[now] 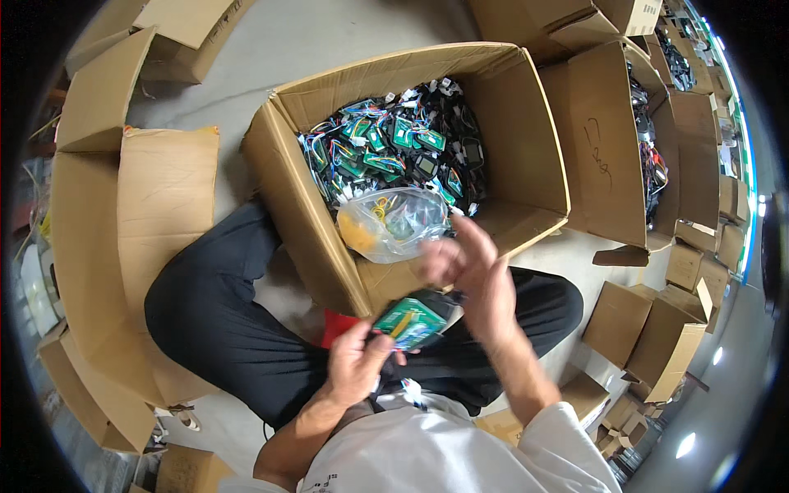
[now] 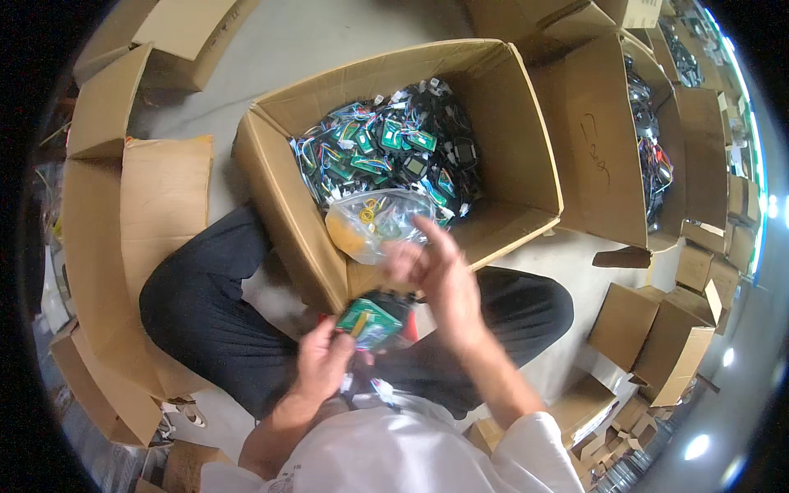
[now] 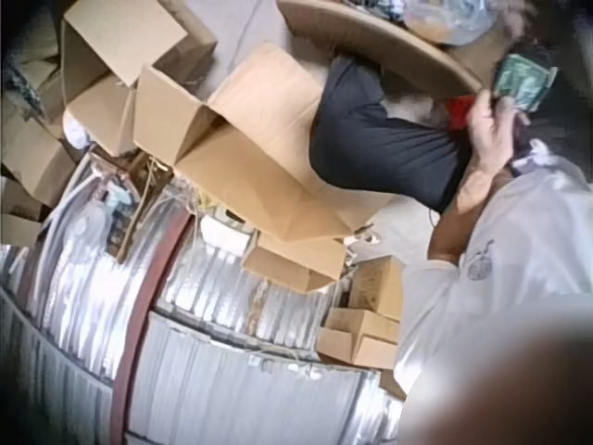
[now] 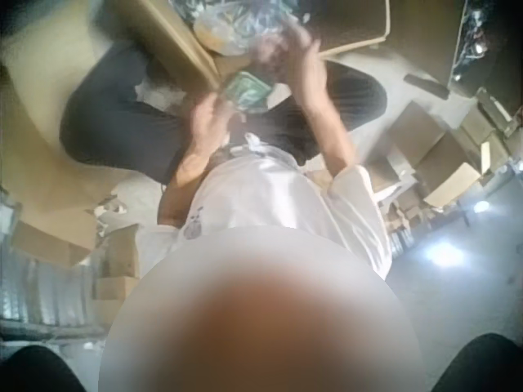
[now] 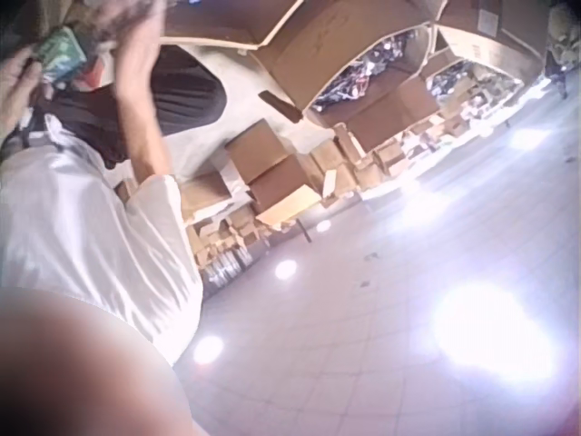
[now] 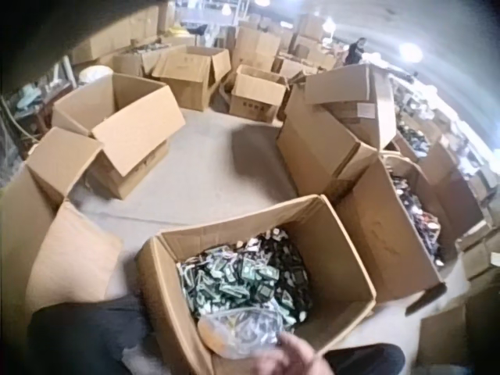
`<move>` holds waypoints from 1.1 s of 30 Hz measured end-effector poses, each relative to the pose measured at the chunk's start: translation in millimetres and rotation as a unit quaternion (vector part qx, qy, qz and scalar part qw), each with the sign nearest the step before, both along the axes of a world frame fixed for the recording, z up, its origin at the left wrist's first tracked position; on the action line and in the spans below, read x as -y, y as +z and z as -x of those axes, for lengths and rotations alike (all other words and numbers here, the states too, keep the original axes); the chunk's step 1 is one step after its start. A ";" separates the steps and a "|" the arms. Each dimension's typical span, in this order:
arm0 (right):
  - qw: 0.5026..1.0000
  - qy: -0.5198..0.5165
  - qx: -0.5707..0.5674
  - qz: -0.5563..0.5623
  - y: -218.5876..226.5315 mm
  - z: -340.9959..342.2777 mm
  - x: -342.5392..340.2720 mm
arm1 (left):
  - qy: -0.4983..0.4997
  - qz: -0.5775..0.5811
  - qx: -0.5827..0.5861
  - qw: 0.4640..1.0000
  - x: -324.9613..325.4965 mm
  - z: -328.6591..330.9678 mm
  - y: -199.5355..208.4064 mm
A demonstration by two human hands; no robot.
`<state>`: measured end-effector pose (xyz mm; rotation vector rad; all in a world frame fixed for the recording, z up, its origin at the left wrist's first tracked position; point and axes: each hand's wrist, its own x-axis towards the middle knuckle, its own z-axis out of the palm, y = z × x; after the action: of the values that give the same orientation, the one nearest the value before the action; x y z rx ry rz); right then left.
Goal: The person sorts through green circuit boards by hand, then packages them into smaller plastic bags or cardboard boxes.
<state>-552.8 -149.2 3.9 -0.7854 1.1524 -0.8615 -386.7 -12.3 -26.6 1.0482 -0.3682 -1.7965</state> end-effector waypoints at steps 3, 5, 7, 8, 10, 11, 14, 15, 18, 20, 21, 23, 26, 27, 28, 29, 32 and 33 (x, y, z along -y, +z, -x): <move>0.912 0.267 -0.303 0.064 -61.2 5.5 76.6 | 0.091 -0.009 -0.054 0.994 -1.5 -21.1 -15.7; 0.759 0.437 -0.457 0.157 -140.9 0.0 93.7 | 0.137 -0.076 -0.116 0.981 2.1 -22.6 -12.6; 0.661 0.456 -0.563 0.195 -204.6 -16.2 86.5 | 0.146 -0.067 -0.140 0.977 6.1 -22.6 -8.2; 0.659 0.457 -0.564 0.196 -232.5 -12.5 86.7 | 0.138 -0.073 -0.165 0.974 8.3 -23.3 -7.4; 0.554 0.520 -0.589 0.273 -270.3 -11.9 88.6 | 0.140 -0.096 -0.152 0.974 10.8 -23.5 -0.7; 0.554 0.524 -0.586 0.276 -278.1 -10.3 87.2 | 0.138 -0.105 -0.138 0.975 11.8 -25.7 2.9; 0.563 0.521 -0.594 0.241 -280.3 -19.3 88.5 | 0.143 -0.032 -0.133 0.980 -6.3 -33.8 -11.6; 0.563 0.519 -0.596 0.245 -277.1 -17.9 89.9 | 0.144 -0.027 -0.131 0.980 -8.3 -35.1 -15.0; 0.697 0.430 -0.555 0.147 -243.9 0.1 100.4 | 0.145 -0.023 -0.168 0.975 -5.5 -35.6 -14.5; 0.770 0.400 -0.479 0.136 -206.4 22.6 102.7 | 0.149 -0.005 -0.181 0.972 2.1 -33.6 -6.6; 0.802 0.386 -0.441 0.115 -178.9 23.3 100.1 | 0.159 0.005 -0.191 0.969 4.6 -32.9 -3.2; 0.858 0.348 -0.376 -0.013 -105.9 12.3 86.5 | 0.183 -0.024 -0.232 0.955 6.9 -30.5 -1.7; 0.926 0.297 -0.234 -0.027 -17.2 8.6 51.9 | 0.191 0.012 -0.221 0.956 21.4 -19.9 1.9; 0.945 0.277 -0.172 -0.019 9.4 5.2 35.8 | 0.188 0.017 -0.220 0.957 25.0 -16.7 7.1; 0.955 0.259 -0.142 -0.018 27.5 3.8 20.6 | 0.177 0.023 -0.215 0.960 28.0 -12.9 13.1; 0.957 0.251 -0.145 -0.009 39.7 8.4 7.1 | 0.160 0.028 -0.214 0.963 31.9 -7.2 18.8; 0.968 0.194 -0.157 0.038 53.7 2.3 -27.6 | 0.121 0.054 -0.222 0.966 23.6 4.4 23.6; 0.952 0.190 -0.231 0.059 50.8 3.3 -35.4 | 0.104 0.066 -0.230 0.965 21.2 6.6 24.5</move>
<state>-556.1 -113.8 54.7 -1.3072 1.3024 -0.4333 -393.3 -33.5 -2.1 0.5287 -0.0851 -1.7335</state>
